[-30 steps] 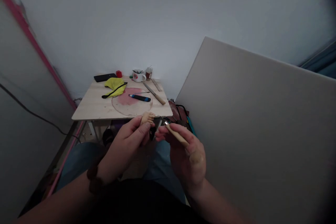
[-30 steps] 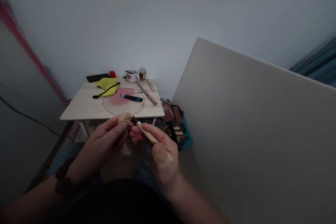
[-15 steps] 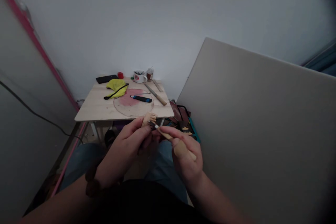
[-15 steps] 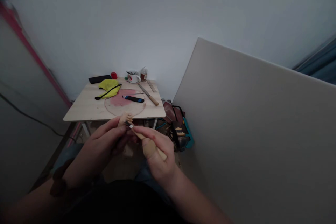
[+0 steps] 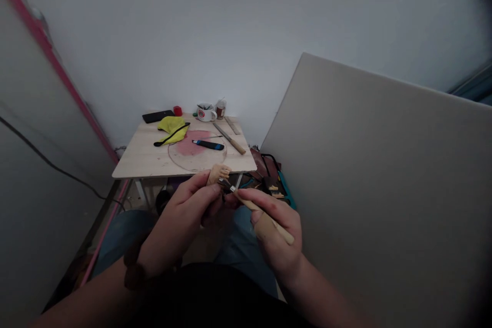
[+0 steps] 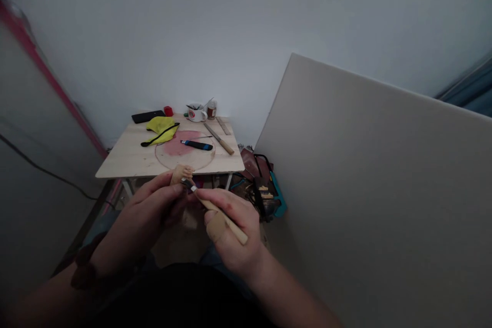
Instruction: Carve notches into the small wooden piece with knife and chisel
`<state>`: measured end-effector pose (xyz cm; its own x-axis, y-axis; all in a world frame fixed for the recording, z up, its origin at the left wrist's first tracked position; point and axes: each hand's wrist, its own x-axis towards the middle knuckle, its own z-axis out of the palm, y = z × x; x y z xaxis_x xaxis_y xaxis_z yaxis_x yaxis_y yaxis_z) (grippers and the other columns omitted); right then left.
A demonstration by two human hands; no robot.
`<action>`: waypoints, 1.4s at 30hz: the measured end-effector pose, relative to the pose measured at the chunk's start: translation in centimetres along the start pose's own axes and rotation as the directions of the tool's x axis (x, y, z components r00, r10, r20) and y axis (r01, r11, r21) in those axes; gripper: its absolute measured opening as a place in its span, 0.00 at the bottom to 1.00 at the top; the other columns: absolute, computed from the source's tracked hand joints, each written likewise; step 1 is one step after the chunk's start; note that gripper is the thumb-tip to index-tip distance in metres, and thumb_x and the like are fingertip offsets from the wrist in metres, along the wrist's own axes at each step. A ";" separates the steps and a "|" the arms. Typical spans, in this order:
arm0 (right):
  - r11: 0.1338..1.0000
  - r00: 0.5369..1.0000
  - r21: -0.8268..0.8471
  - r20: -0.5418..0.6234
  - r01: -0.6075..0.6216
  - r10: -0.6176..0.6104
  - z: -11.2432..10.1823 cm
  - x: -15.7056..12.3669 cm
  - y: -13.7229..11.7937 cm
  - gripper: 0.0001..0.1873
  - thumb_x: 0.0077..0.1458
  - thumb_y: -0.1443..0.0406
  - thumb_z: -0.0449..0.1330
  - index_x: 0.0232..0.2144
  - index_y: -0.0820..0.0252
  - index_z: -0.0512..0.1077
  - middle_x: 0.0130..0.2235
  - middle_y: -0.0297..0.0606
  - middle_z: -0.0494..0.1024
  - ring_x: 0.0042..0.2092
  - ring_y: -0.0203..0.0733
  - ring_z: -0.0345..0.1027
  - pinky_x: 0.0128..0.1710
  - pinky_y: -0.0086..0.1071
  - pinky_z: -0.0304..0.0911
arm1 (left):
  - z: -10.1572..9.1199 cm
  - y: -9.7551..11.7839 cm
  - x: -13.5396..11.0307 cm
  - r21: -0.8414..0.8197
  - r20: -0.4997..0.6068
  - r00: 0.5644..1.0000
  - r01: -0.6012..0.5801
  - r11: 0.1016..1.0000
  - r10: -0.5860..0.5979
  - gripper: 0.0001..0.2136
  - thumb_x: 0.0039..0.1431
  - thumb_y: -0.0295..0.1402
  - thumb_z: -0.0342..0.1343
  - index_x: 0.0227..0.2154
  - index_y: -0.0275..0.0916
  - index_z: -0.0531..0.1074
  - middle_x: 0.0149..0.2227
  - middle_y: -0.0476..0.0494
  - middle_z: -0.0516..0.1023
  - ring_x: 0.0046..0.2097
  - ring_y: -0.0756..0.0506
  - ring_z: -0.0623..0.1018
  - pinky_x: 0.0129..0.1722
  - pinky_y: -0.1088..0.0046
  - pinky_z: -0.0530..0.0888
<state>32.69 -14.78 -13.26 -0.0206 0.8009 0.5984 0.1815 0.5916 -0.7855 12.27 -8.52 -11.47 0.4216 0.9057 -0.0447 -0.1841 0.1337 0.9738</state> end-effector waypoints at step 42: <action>0.991 0.993 -0.111 0.097 0.076 -0.066 -1.8 0.0 -1.2 0.22 0.79 0.60 0.62 0.69 0.42 0.82 0.58 0.39 0.92 0.59 0.52 0.89 0.62 0.49 0.85 | 0.2 0.1 -0.1 -0.216 0.088 0.993 0.098 0.972 -0.080 0.13 0.74 0.45 0.70 0.39 0.41 0.81 0.28 0.55 0.63 0.29 0.51 0.57 0.27 0.75 0.54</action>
<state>34.24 -15.64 -12.05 -0.1274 0.7655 0.6307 0.2872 0.6371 -0.7153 12.33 -8.71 -11.35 0.5111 0.8533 -0.1029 -0.3295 0.3051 0.8935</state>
